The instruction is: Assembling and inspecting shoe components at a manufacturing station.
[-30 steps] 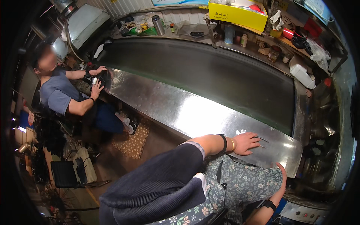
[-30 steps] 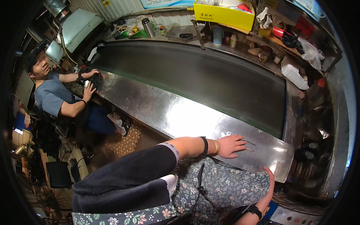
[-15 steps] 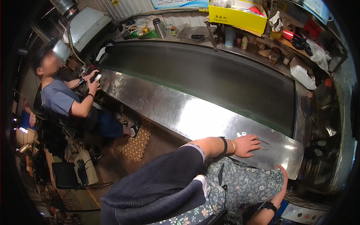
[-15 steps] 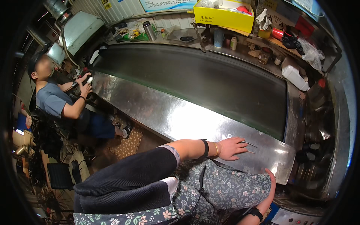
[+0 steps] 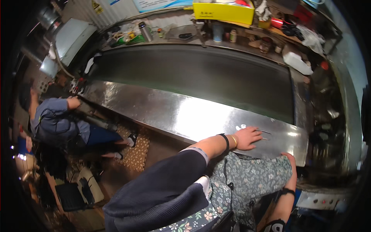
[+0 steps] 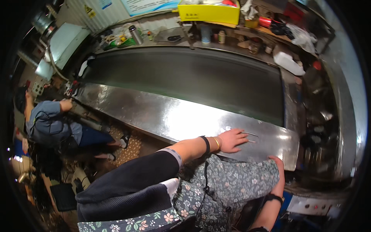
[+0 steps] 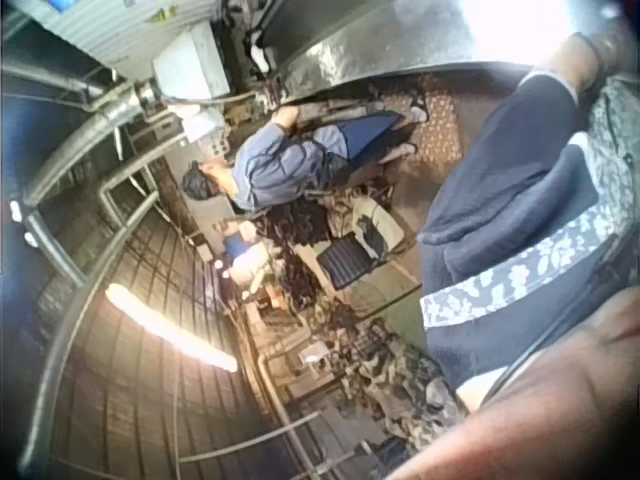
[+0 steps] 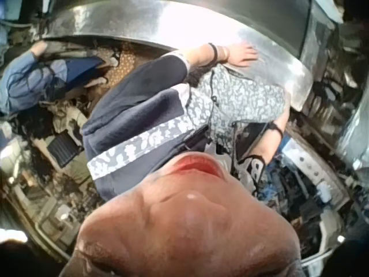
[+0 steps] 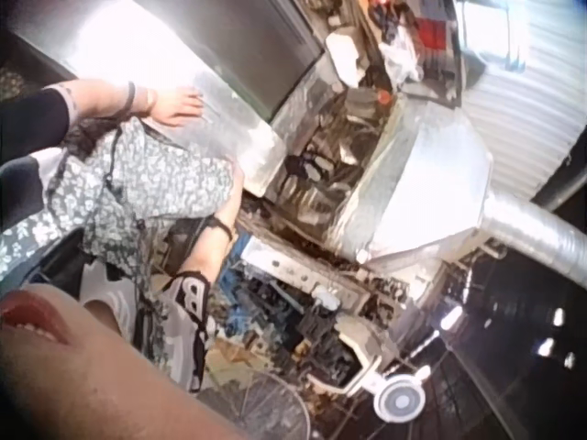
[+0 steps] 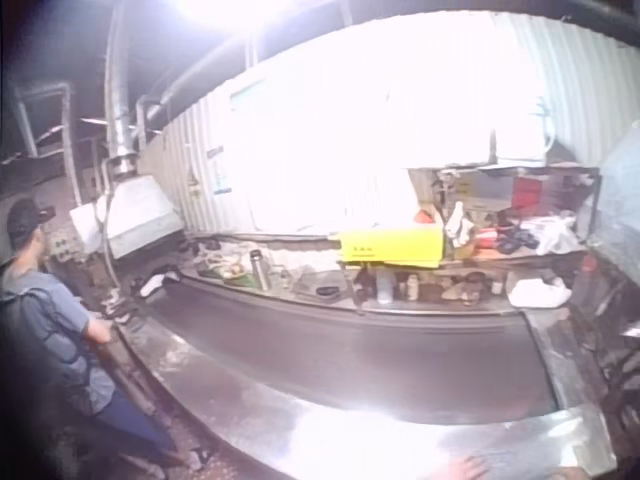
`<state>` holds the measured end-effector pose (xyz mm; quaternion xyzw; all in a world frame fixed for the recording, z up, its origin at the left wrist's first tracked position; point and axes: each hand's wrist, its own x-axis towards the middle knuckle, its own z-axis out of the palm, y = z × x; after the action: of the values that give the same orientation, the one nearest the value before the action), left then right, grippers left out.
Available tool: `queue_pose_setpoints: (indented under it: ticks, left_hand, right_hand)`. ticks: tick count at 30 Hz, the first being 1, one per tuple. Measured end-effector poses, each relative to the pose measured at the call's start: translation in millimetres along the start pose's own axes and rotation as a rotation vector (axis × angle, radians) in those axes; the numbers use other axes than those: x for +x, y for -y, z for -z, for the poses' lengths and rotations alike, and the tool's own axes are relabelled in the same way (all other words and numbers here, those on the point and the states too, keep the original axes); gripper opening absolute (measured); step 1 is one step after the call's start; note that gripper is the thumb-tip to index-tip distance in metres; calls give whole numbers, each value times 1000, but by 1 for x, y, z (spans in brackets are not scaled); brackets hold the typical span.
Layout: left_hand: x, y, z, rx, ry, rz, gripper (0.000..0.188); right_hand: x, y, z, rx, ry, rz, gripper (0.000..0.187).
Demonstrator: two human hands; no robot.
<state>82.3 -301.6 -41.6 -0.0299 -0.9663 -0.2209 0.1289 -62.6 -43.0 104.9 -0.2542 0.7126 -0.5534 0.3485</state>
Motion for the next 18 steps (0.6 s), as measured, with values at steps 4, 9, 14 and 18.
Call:
queue_pose_setpoints:
  ticks: [4,9,14,18]
  left_hand:
    - [-9,-1,8,25,-144,-46,65]
    - [-71,2,48,85,-315,170,69]
    - [-206,55,152,512,-563,1068,80]
    - [-309,119,138,421,-447,1492,79]
  right_hand:
    - [3,-16,8,260,2,-122,29]
    - [27,-59,37,468,-12,-347,28]
    - [45,-104,63,471,-33,-457,27]
    - [43,-80,45,538,-72,-560,28]
